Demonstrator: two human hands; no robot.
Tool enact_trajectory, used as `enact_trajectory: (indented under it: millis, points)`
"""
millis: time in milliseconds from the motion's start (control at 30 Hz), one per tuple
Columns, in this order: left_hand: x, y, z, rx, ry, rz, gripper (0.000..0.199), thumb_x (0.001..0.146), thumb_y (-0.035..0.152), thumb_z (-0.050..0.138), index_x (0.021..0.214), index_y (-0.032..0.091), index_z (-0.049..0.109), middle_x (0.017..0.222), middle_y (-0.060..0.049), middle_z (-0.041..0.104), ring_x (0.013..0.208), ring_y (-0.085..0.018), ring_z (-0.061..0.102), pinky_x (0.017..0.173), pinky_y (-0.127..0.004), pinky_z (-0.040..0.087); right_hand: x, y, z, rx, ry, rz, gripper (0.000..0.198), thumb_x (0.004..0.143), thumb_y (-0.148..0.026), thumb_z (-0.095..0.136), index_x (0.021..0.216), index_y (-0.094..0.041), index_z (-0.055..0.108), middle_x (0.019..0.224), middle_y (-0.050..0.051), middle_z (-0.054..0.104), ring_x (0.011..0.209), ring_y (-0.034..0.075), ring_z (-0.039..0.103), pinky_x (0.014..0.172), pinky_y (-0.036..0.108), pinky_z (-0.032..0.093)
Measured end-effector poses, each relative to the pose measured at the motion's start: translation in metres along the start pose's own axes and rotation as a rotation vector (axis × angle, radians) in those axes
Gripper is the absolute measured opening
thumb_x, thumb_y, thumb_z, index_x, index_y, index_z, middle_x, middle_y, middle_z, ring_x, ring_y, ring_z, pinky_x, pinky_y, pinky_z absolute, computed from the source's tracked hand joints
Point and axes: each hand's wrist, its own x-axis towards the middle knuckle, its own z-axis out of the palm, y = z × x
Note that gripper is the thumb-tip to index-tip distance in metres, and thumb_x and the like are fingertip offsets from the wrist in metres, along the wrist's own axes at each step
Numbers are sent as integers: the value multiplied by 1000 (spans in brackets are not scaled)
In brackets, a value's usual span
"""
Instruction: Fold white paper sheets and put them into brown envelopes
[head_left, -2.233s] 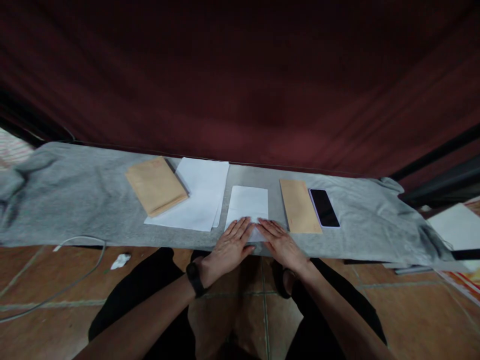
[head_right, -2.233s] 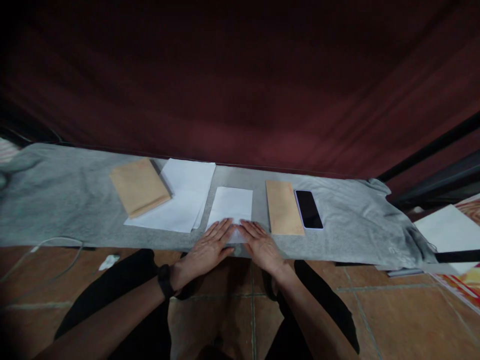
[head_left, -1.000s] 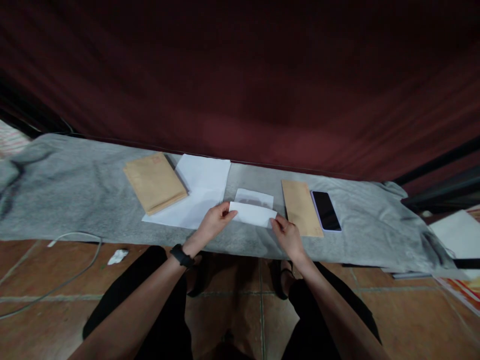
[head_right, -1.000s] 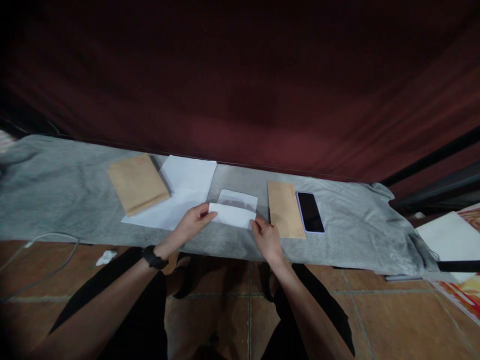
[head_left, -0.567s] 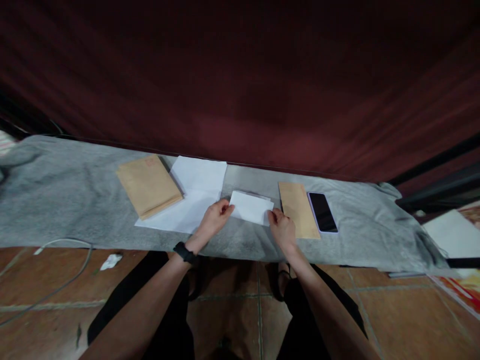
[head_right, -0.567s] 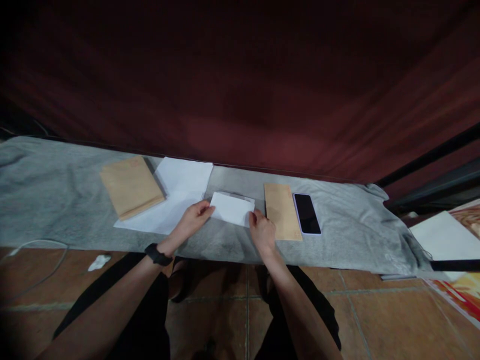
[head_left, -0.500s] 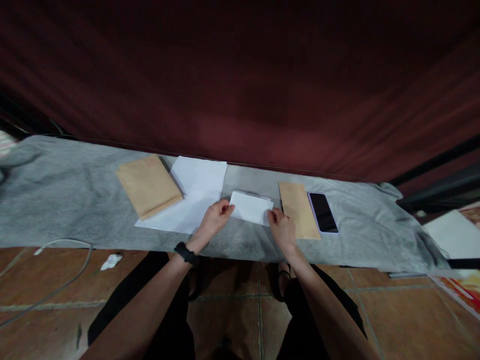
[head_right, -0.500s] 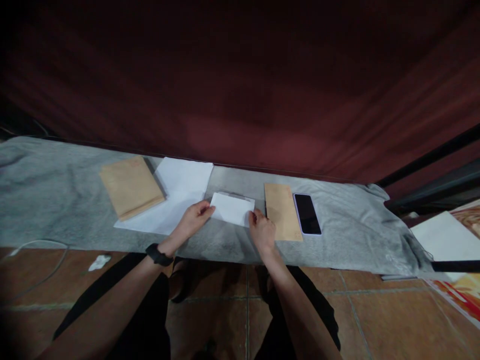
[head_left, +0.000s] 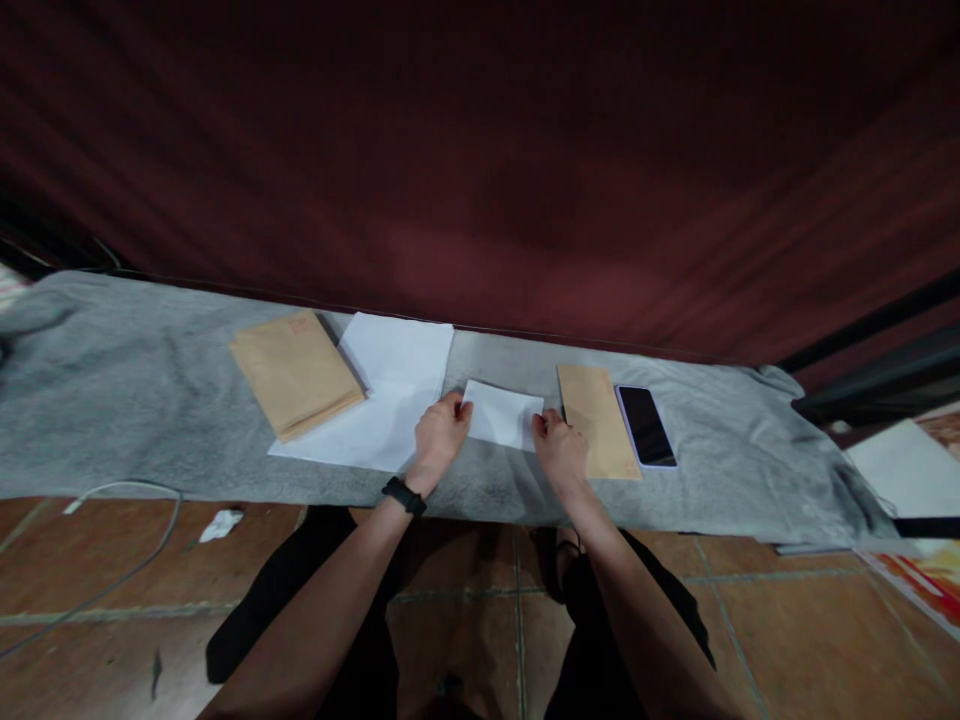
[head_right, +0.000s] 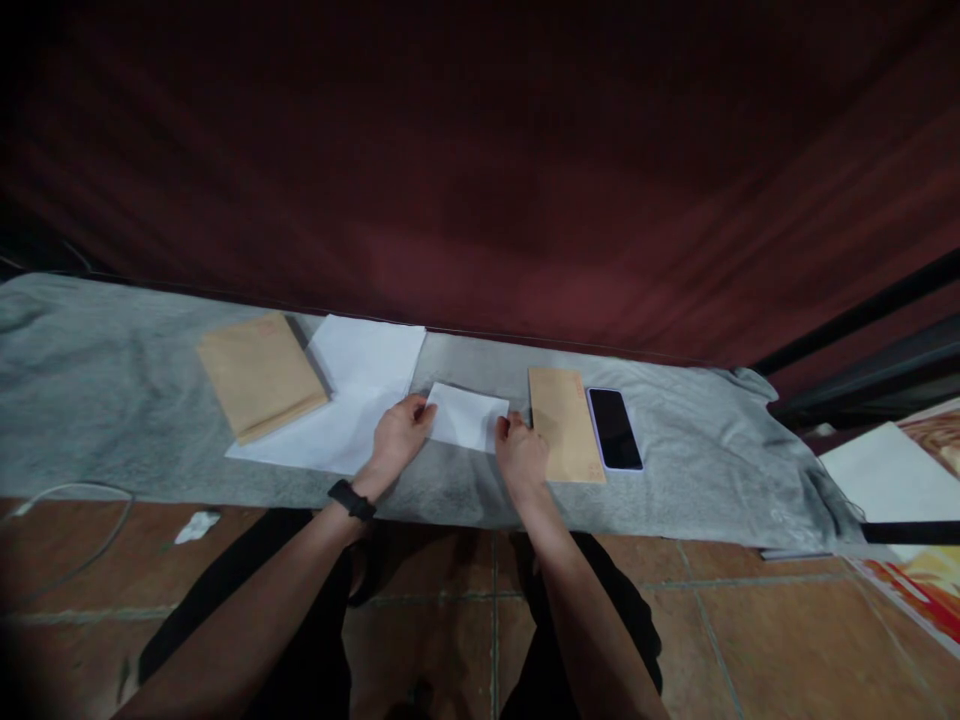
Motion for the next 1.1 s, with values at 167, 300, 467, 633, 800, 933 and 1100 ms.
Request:
enact_trajectory:
  millis: [167,300,467,633,800,933,1100]
  points:
    - [-2,6,1,94,-5,-28,25,98,35,48,107,23,68,100,-9,76,89,-24,71,71,-29,48,-1,-3,-2,-20,-20,2,35,103,-36,41,118,-14,65,86,14,77,82,26,75,73,32,50]
    - [-4,5,6,166,15,0,28,98,34,46,113,21,66,95,-11,76,88,-27,72,71,-32,50,-3,-4,0,-13,-34,-9,33,103,-35,43,119,-14,61,88,15,76,82,26,74,72,32,50]
    - [-3,4,10,184,10,28,28,99,33,46,115,22,65,94,-11,76,89,-26,73,74,-31,51,-5,1,6,15,56,-57,30,101,-30,47,124,-13,57,98,15,75,87,26,72,80,35,49]
    - [-2,6,11,192,17,44,27,100,33,46,116,22,64,95,-10,76,90,-26,73,74,-31,51,-5,-1,13,133,201,-275,33,101,-27,41,126,-14,59,123,16,67,115,29,61,99,42,44]
    - [-6,9,12,225,30,70,31,102,31,39,121,18,61,95,-12,75,89,-25,73,76,-31,52,-13,-10,30,227,120,-474,47,104,-32,36,147,-15,46,153,13,48,142,26,42,115,45,36]
    - [-9,11,12,256,27,122,33,103,27,34,122,15,59,102,-15,72,91,-26,72,77,-33,53,-19,-13,43,216,91,-449,51,105,-35,34,152,-17,40,159,12,40,147,25,36,120,47,29]
    - [-14,11,15,332,147,270,43,99,16,33,137,11,51,129,-21,62,117,-32,62,96,-43,49,-20,-14,46,177,83,-409,53,106,-36,32,154,-17,38,161,11,35,149,25,32,122,46,25]
